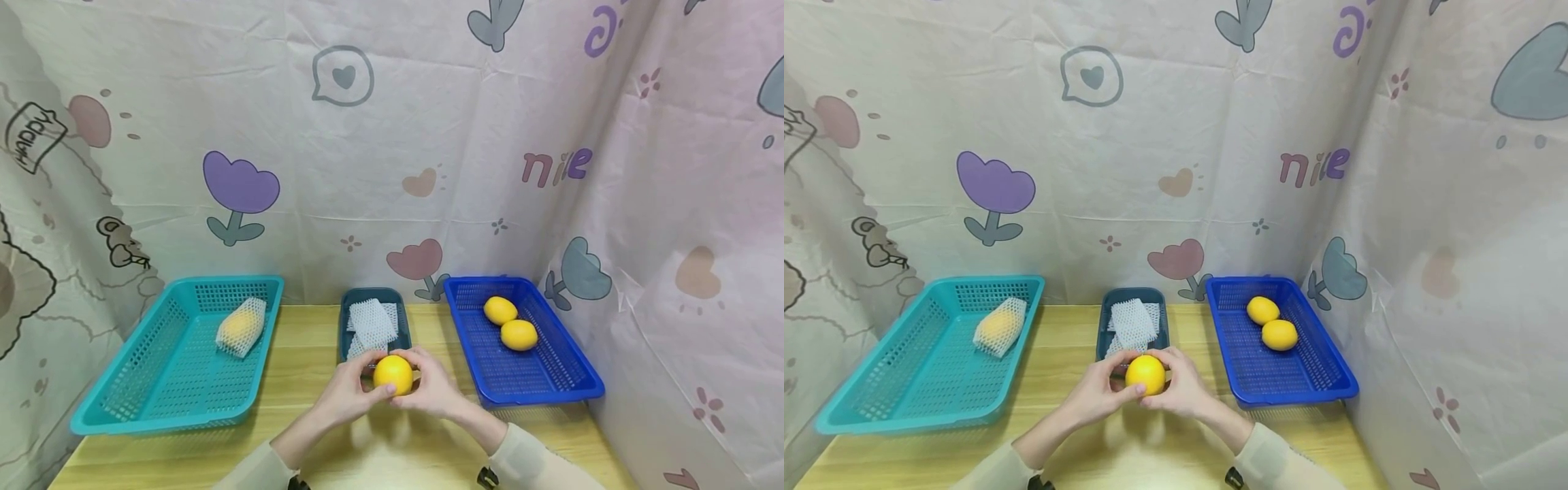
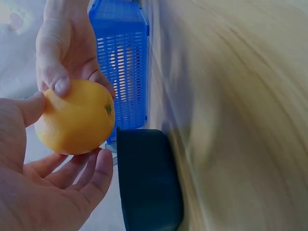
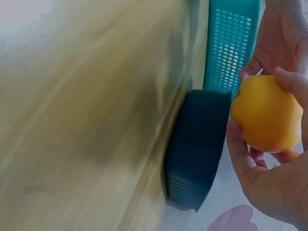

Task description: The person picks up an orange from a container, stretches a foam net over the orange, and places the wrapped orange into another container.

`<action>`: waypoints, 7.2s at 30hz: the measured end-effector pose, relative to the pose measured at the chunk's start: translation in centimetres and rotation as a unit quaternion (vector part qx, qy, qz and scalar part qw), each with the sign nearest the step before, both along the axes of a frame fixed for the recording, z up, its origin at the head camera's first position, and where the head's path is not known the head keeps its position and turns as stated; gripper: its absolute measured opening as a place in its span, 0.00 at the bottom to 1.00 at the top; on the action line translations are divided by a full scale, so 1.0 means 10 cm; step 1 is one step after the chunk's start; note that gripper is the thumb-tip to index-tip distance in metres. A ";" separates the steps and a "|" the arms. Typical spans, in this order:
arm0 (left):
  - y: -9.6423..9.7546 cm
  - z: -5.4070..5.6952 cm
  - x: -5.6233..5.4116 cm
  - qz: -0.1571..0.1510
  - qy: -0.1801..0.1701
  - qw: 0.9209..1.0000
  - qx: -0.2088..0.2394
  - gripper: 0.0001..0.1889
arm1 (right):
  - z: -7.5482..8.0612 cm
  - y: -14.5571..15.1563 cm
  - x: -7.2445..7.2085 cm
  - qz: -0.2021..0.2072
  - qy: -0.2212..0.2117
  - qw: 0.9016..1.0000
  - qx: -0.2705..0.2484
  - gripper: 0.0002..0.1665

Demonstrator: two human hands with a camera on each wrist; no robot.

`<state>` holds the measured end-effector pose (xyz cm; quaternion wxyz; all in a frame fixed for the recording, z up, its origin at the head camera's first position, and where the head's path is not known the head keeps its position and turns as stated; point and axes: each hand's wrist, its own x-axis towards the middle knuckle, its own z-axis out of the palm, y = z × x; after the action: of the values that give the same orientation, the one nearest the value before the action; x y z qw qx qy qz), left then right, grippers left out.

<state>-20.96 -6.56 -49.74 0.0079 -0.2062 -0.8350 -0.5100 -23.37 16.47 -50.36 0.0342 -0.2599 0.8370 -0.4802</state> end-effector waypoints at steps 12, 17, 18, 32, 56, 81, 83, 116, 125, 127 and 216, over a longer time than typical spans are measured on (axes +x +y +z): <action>-0.13 -0.12 0.05 -0.014 -0.025 0.999 -0.027 0.32 | -0.14 -0.05 0.07 0.019 -0.009 1.000 0.021 0.49; -0.17 -0.17 0.07 -0.009 -0.029 0.998 -0.048 0.32 | -0.24 -0.10 0.09 0.022 -0.008 0.999 0.036 0.49; -0.18 -0.17 0.07 -0.008 -0.028 0.998 -0.053 0.31 | -0.25 -0.11 0.09 0.023 0.000 0.999 0.042 0.49; -0.22 -0.32 0.11 -0.006 -0.030 0.996 -0.089 0.31 | -0.35 -0.16 0.15 0.027 0.069 0.990 0.119 0.47; -0.21 -0.08 0.05 0.023 -0.001 0.995 -0.101 0.24 | -0.34 -0.17 0.15 0.037 0.076 0.987 0.138 0.48; 0.00 0.25 -0.56 0.127 0.141 0.930 -0.316 0.21 | -0.37 -0.19 0.19 0.032 0.077 0.984 0.154 0.48; 0.04 0.25 -0.61 0.124 0.140 0.925 -0.330 0.21 | -0.36 -0.19 0.19 0.034 0.074 0.985 0.152 0.47; 0.32 -0.05 -1.20 0.110 0.071 0.883 -0.451 0.27 | -0.37 -0.16 0.17 0.042 0.054 0.987 0.142 0.47; 0.36 -0.16 -1.29 0.096 0.049 0.879 -0.464 0.25 | -0.36 -0.17 0.18 0.042 0.053 0.987 0.143 0.47; 0.38 -0.19 -1.31 0.095 0.047 0.877 -0.468 0.25 | -0.36 -0.17 0.18 0.045 0.056 0.987 0.143 0.47; 0.04 0.43 -0.58 0.141 0.251 0.954 -0.084 0.01 | 0.12 -0.34 -0.14 -0.050 -0.129 0.979 -0.152 0.26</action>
<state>-26.80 -6.18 -45.46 0.2715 -0.2072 -0.8665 -0.3641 -24.80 13.06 -49.12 0.0780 -0.1558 0.7547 -0.6325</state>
